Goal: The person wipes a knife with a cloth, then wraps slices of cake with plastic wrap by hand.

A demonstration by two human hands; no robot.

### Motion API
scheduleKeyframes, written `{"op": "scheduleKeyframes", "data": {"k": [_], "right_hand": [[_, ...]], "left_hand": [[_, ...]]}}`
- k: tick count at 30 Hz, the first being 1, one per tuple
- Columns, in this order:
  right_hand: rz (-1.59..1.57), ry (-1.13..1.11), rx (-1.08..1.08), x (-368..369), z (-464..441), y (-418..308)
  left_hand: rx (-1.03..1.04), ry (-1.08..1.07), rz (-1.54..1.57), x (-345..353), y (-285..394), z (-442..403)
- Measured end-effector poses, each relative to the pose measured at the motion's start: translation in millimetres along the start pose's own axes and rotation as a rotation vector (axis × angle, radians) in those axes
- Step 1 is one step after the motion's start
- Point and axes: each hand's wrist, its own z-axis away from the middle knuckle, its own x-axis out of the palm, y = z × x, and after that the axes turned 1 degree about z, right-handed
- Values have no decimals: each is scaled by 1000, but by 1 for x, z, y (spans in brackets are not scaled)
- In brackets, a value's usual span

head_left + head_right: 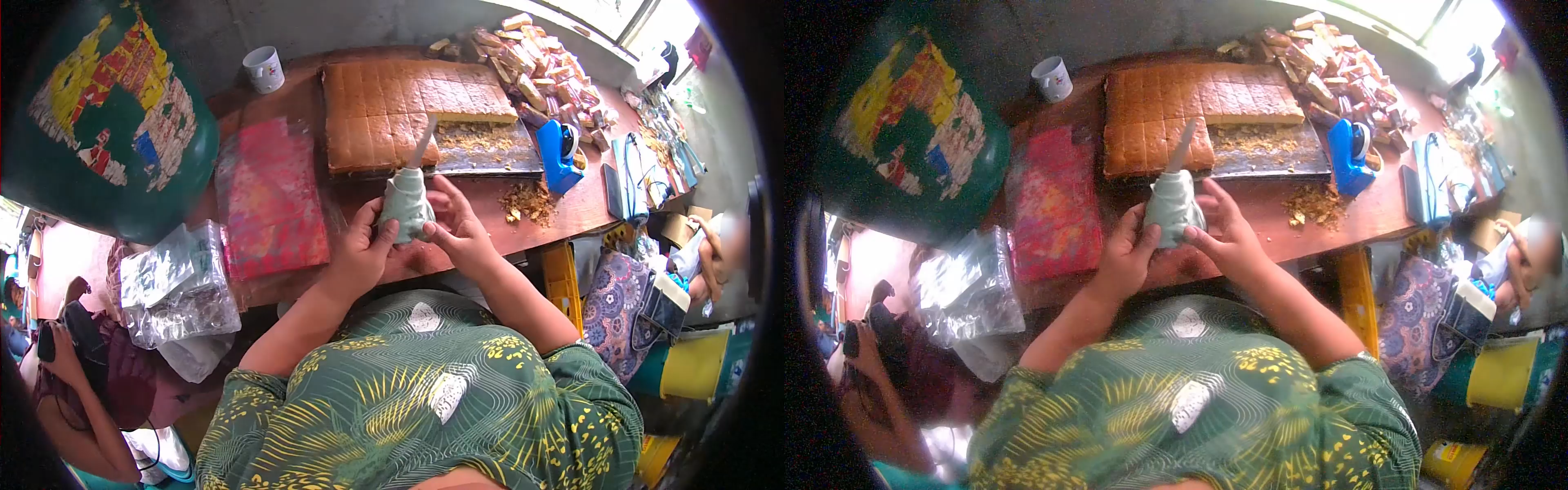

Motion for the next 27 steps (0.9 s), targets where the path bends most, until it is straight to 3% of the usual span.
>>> {"op": "scheduleKeyframes", "data": {"k": [3,4,7,11,15,17,19,24,27], "right_hand": [[116,-89,142,-12,-3,4],[139,31,127,-7,-1,-3],[550,142,-300,-16,-8,-3],[594,129,-585,-6,-21,-29],[403,62,-136,7,-24,-77],[291,81,-227,6,-36,-83],[223,105,-297,5,-45,-92],[371,215,-402,-7,-56,-100],[471,403,-503,-41,-72,-99]], "left_hand": [[-20,1,-15,0,-8,2],[-15,23,-24,1,-10,3],[25,88,-147,-3,-25,1],[179,66,-505,-7,-48,0],[92,-25,-595,5,-21,3],[4,-37,-519,11,-15,2],[65,-46,-611,10,-11,0],[-22,-24,-530,10,-11,3],[-109,-82,-566,2,-28,9]]}}
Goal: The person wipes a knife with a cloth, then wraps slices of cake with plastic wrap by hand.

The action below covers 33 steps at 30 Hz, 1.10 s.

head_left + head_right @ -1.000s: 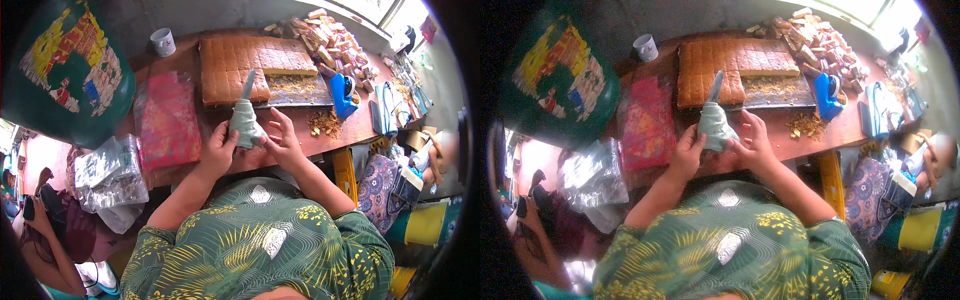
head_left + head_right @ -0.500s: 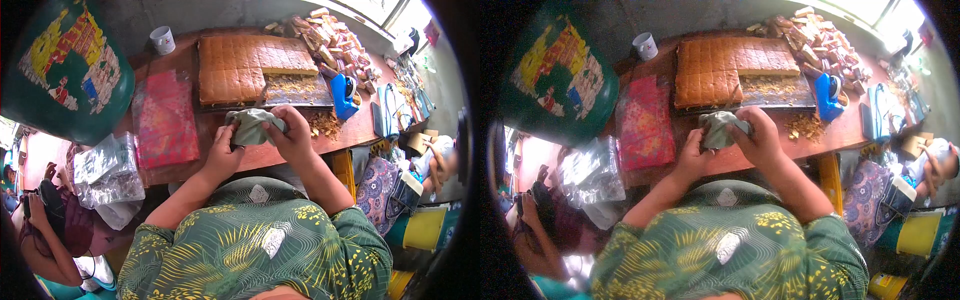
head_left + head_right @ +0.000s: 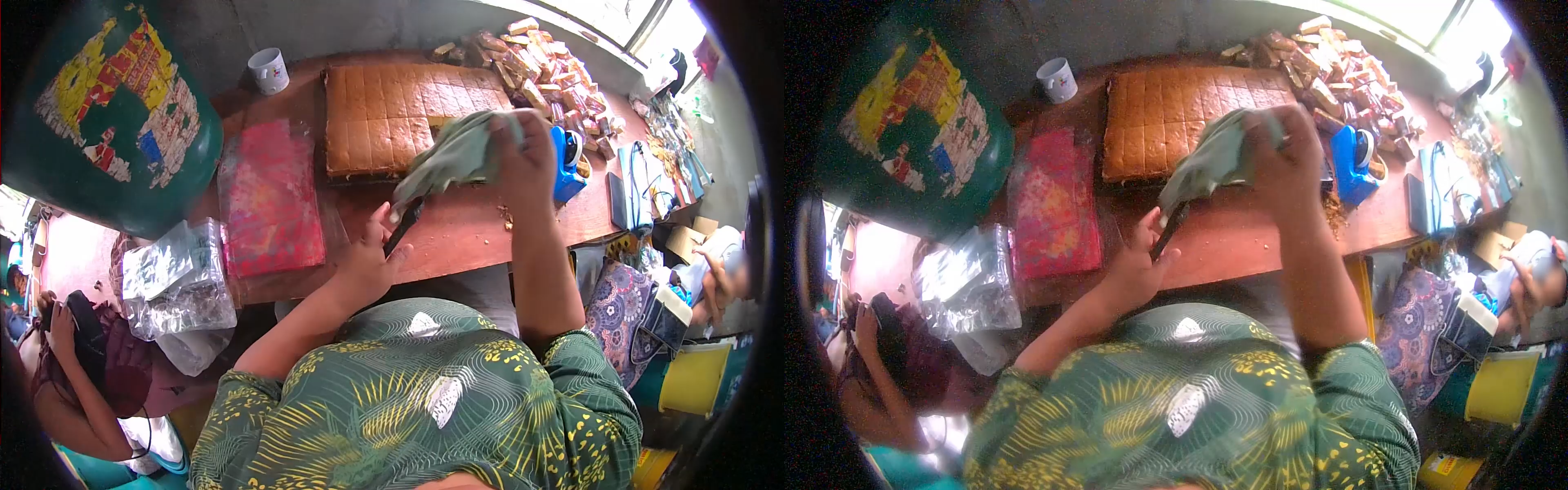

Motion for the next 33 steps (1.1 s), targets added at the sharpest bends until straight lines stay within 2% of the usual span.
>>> {"op": "scheduleKeyframes", "data": {"k": [2,5,6,8,11,12,16,17,20,21,22,23,24,26,27,28,30,31,33], "right_hand": [[-131,126,36,-19,-14,-5],[-202,261,21,-48,-23,-7],[-204,294,8,-58,-24,-4],[-173,286,32,-67,-15,1],[-150,219,79,-71,15,14],[-126,165,85,-73,27,24],[-485,-31,281,-67,70,33],[-528,29,289,-62,78,40],[-727,-133,322,-41,90,18],[-763,-90,354,-31,98,18],[-817,-205,341,-22,99,14],[-764,-160,396,-7,104,6],[-710,-113,450,10,109,-3],[-642,-125,428,37,120,6],[-705,-156,468,45,122,7],[-769,-187,508,51,124,7],[-745,-132,420,60,120,6],[-749,-93,381,63,118,7],[-684,-36,348,63,113,9]], "left_hand": [[-79,-77,-11,-5,3,6],[5,-18,117,-5,0,6],[-89,-56,252,-8,-1,7],[-271,-126,525,-13,-5,6],[-291,-156,812,-15,9,8],[-287,-158,827,-17,15,9],[-273,-184,883,-20,24,11],[-266,-196,895,-20,25,11],[-276,-180,839,-16,33,10],[-249,-178,787,-13,28,8],[-219,-176,736,-7,19,6],[-187,-175,686,0,12,3],[-63,-97,566,8,13,0],[186,61,320,26,18,-8],[101,15,320,29,21,-12],[198,38,233,32,25,-16],[391,84,59,35,38,-23],[358,32,91,31,52,-22],[389,62,138,38,47,-30]]}}
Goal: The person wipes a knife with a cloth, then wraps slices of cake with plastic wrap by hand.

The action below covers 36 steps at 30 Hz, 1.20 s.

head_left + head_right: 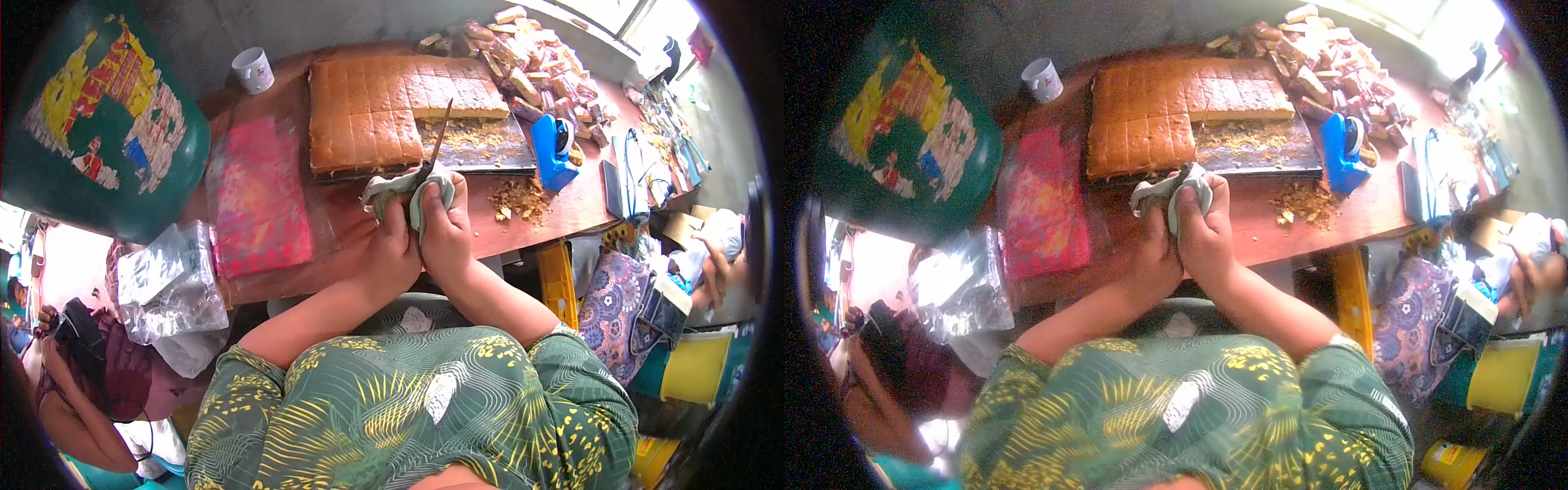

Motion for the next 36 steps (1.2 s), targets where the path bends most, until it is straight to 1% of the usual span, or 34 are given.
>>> {"op": "scheduleKeyframes", "data": {"k": [1,4,6,8,9,11,13,14,16,17,19,21,23,25,28,31,32,35,36], "right_hand": [[21,14,1,-2,-2,0],[64,40,5,-10,-7,5],[69,32,11,-13,-9,6],[88,57,11,-12,-10,3],[98,68,11,-11,-10,0],[540,53,-231,-10,-9,-4],[614,38,-268,-10,-10,-3],[469,33,-184,-11,-12,-2],[495,39,-188,-11,-14,-1],[667,50,-277,-11,-14,-3],[599,64,-234,-11,-16,-3],[119,68,24,-12,-20,-2],[33,41,75,-10,-19,-8],[-21,30,98,-14,-19,-7],[-84,46,120,-23,-18,-2],[-58,164,247,-24,-18,-17],[-51,135,178,-34,-22,-7],[-121,120,184,-40,-24,-12],[-208,79,214,-39,-23,-13]], "left_hand": [[15,19,21,3,-2,-2],[65,95,-113,6,9,-2],[22,96,-33,13,-3,2],[-11,86,-28,16,-12,8],[-20,75,-62,13,-6,8],[-25,74,-99,10,5,7],[-17,90,-103,9,12,8],[-5,99,-80,8,15,8],[24,116,-33,9,18,6],[4,110,-13,9,17,7],[-38,100,28,10,10,11],[-143,67,118,12,-2,16],[-259,23,313,11,-8,22],[-386,-35,613,6,-1,23],[-442,-170,827,-9,4,22],[-442,-137,966,-15,13,18],[-433,-115,988,-16,11,18],[-438,-84,994,-18,12,17],[-440,-76,980,-18,13,17]]}}
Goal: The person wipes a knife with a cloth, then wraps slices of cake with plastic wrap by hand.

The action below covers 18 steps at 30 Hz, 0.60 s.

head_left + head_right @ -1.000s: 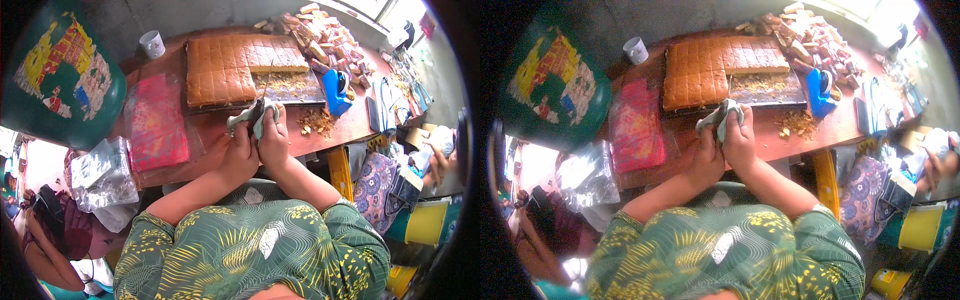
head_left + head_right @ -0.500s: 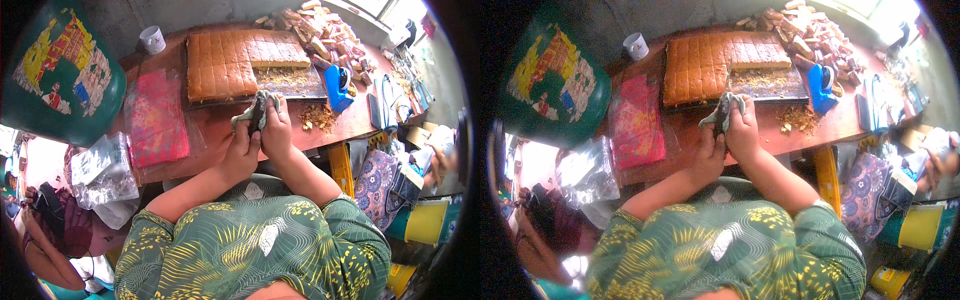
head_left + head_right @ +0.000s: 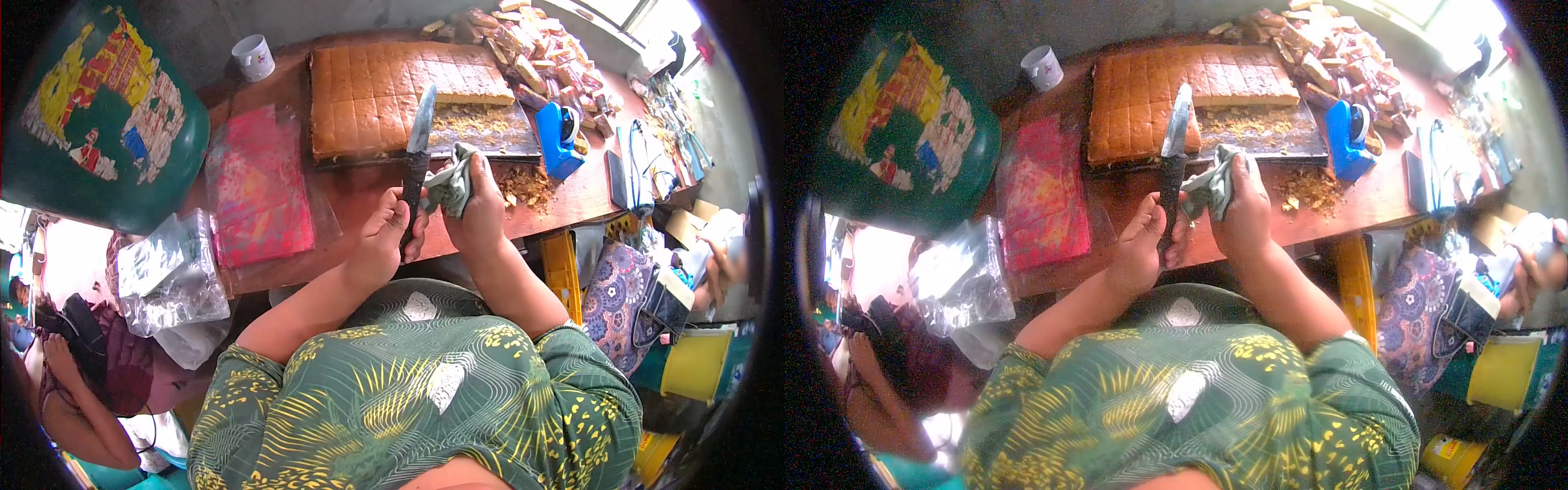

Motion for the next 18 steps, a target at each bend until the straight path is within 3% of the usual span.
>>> {"op": "scheduleKeyframes", "data": {"k": [4,7,11,18], "right_hand": [[-284,-235,122,1,5,-4],[-251,-90,163,5,7,1],[-245,-172,79,7,8,0],[-7,-171,63,9,11,24]], "left_hand": [[-9,39,-73,-1,1,0],[-20,103,-112,-1,1,0],[-23,145,-159,-5,0,-1],[80,160,-615,-9,-12,-3]]}}
